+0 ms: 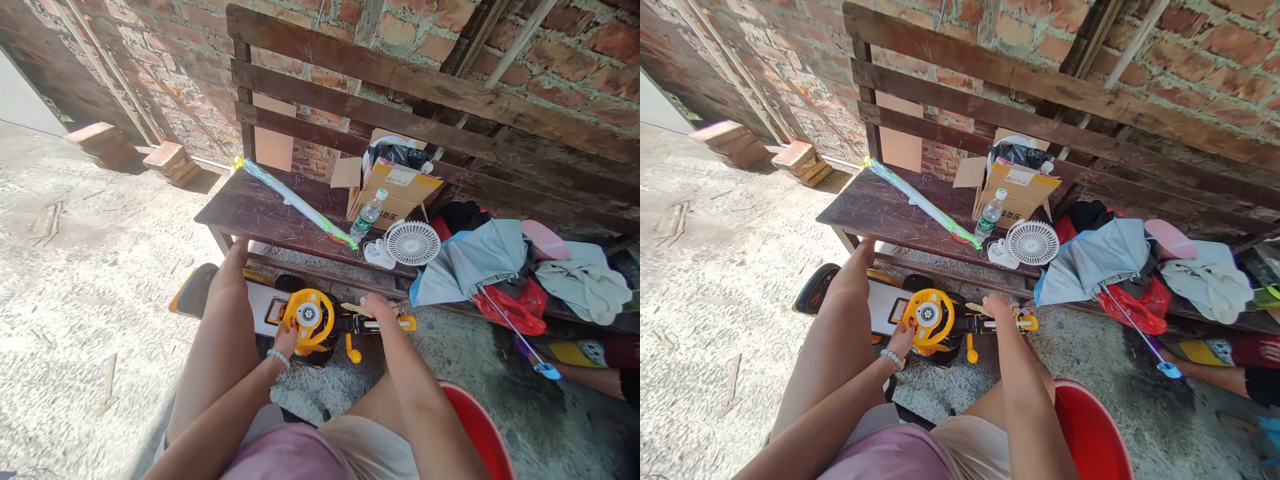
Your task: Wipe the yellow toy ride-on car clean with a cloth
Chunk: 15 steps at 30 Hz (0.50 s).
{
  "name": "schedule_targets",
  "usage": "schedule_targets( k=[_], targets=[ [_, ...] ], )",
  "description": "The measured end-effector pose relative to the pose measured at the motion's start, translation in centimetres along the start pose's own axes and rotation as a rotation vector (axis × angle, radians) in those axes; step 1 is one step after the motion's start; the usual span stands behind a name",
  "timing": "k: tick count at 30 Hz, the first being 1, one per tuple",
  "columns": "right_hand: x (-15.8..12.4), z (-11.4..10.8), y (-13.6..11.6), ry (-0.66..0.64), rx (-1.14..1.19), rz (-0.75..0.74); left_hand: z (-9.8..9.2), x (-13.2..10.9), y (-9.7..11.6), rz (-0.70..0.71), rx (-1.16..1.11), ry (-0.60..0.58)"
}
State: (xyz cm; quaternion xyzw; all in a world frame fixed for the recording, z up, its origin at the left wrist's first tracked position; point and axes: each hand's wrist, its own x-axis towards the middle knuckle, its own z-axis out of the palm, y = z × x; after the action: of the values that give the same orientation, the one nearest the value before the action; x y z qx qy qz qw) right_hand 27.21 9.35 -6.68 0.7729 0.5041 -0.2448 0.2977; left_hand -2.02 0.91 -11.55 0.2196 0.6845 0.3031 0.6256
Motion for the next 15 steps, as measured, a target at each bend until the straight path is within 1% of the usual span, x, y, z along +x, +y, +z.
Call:
schedule_targets(
  k=[1, 2, 4, 5, 7, 9, 12, 15],
  targets=[
    [0.3, 0.1, 1.6, 0.039, 0.029, 0.116, 0.1, 0.0, 0.0, 0.002, 0.008, 0.004],
    [0.6, 0.3, 3.0, 0.07, 0.061, 0.201, 0.1, 0.1, 0.0, 0.004, 0.018, 0.007],
    [1.0, 0.8, 4.9, 0.101, 0.119, 0.278, 0.1, 0.2, 0.0, 0.001, 0.044, 0.021],
    [1.0, 1.1, 5.3, 0.104, 0.134, 0.275, 0.1, 0.2, 0.0, 0.0, 0.061, 0.033],
    [0.8, 1.7, 5.1, 0.118, 0.138, 0.229, 0.0, 0.4, 0.0, -0.002, 0.093, 0.058],
    [0.2, 2.1, 4.1, 0.141, 0.133, 0.164, -0.1, 0.5, 0.0, -0.005, 0.121, 0.074],
    [-1.3, 2.5, 2.5, 0.157, 0.135, 0.019, -0.4, 0.4, 0.3, -0.012, 0.159, 0.087],
    [-2.8, 2.7, 2.0, 0.208, 0.113, -0.145, -0.5, 0.0, 0.7, -0.019, 0.182, 0.093]
  ],
)
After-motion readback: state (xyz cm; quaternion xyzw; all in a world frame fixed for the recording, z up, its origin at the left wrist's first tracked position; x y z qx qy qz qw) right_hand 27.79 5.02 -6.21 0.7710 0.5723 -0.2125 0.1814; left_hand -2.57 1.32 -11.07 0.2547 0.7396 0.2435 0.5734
